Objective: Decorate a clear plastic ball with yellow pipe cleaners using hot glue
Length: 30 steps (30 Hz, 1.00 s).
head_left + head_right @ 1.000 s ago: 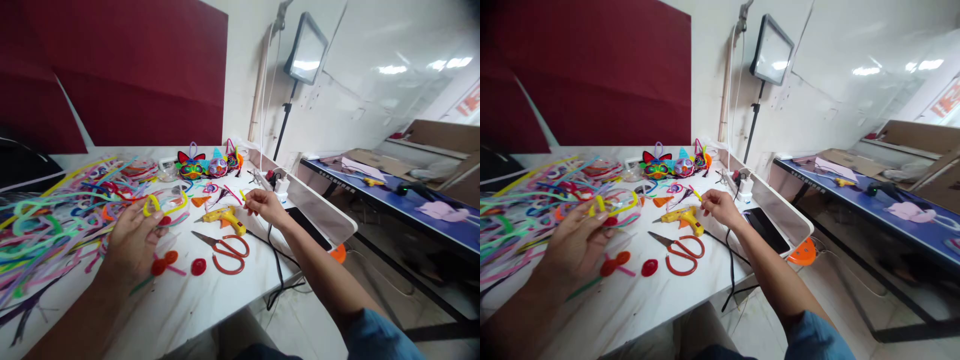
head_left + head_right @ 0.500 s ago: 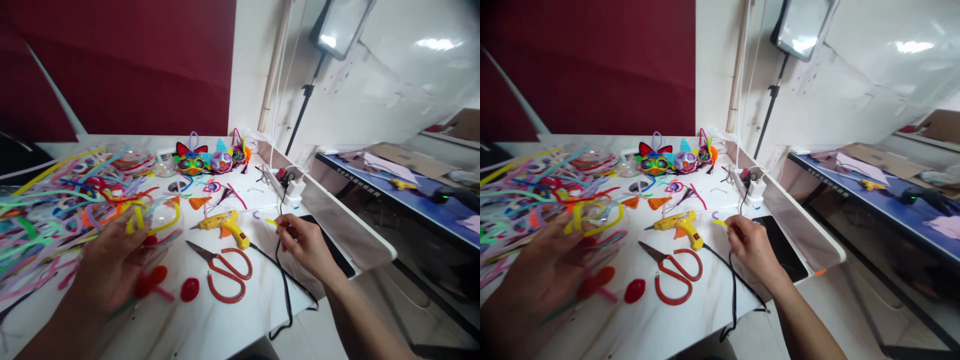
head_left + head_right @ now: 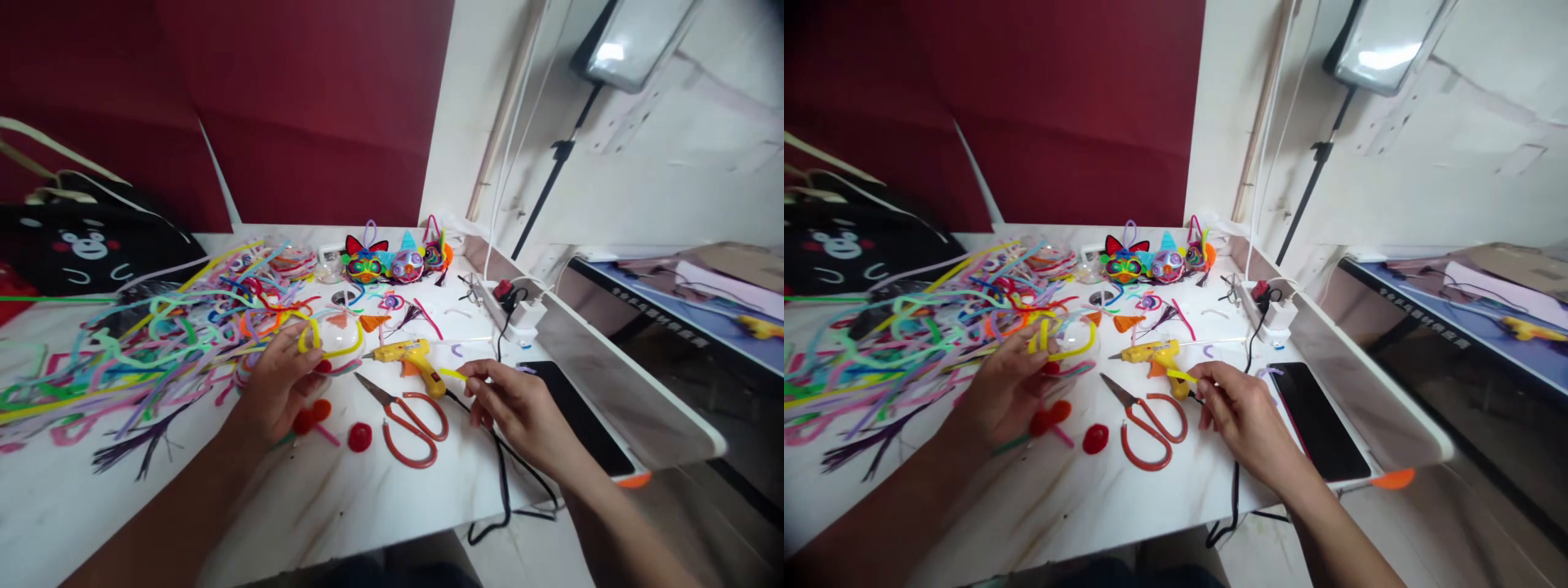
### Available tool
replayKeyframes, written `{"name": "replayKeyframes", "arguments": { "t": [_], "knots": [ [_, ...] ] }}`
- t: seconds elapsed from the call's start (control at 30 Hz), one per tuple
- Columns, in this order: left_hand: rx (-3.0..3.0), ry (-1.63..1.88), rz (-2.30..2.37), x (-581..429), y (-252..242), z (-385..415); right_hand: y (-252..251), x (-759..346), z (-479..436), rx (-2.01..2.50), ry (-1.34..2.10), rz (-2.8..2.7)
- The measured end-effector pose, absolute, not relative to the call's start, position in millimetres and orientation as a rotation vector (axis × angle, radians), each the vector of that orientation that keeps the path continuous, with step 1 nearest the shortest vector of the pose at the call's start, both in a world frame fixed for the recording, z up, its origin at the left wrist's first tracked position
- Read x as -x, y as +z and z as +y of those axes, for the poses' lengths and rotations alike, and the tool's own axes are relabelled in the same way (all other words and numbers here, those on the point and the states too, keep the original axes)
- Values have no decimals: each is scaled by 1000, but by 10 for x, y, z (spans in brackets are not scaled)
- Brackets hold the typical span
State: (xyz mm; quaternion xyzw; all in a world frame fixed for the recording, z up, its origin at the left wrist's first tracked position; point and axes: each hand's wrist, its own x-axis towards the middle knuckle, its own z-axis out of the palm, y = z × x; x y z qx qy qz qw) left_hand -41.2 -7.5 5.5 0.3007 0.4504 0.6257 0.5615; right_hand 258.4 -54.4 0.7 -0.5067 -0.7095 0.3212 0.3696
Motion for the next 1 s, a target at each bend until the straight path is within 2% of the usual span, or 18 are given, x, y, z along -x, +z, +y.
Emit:
{"name": "replayKeyframes", "arguments": {
  "t": [0.33,0.63,1.0],
  "knots": [
    [-939,1501,899,421,-15,-58,46,-2098,-744,1168,973,-1726],
    [-982,1493,825,438,-10,-57,206,-1783,-489,1129,721,-1685],
    [-1045,1523,847,460,-58,-12,179,-1650,-81,1112,538,-1669]
  ]
}}
